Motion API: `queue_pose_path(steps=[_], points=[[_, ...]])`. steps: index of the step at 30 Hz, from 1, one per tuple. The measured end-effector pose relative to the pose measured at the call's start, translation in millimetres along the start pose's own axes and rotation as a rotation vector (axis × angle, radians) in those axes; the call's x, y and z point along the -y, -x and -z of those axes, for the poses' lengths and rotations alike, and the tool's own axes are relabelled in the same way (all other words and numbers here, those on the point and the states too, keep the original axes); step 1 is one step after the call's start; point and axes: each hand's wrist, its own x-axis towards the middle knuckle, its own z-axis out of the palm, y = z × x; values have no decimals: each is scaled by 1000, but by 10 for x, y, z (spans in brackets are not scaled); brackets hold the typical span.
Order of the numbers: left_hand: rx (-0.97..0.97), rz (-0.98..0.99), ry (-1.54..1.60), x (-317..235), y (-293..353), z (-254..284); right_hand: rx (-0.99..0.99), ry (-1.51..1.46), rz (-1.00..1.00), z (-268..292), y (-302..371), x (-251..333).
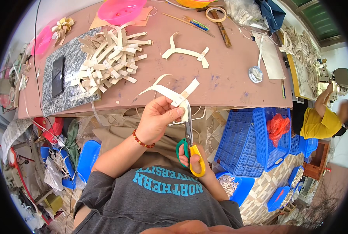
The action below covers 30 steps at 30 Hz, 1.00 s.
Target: The person uses yellow-handled scissors to cut a long strip of white fabric into smaller, uniform segments. The person holds the fabric strip in their left hand and cuts it repeatedly with the scissors in their right hand, dropping the cut pieces onto a pile on the table.
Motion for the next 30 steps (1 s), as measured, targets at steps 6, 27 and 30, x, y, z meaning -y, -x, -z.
queue_pose_path(steps=[6,27,30], points=[[48,45,-3,-30,-9,24,28,-35,-63,56,56,3],[114,135,77,-162,-68,109,-7,-9,-83,117,106,-29],[96,121,-5,-155,-73,111,7,-6,-79,108,100,-35]])
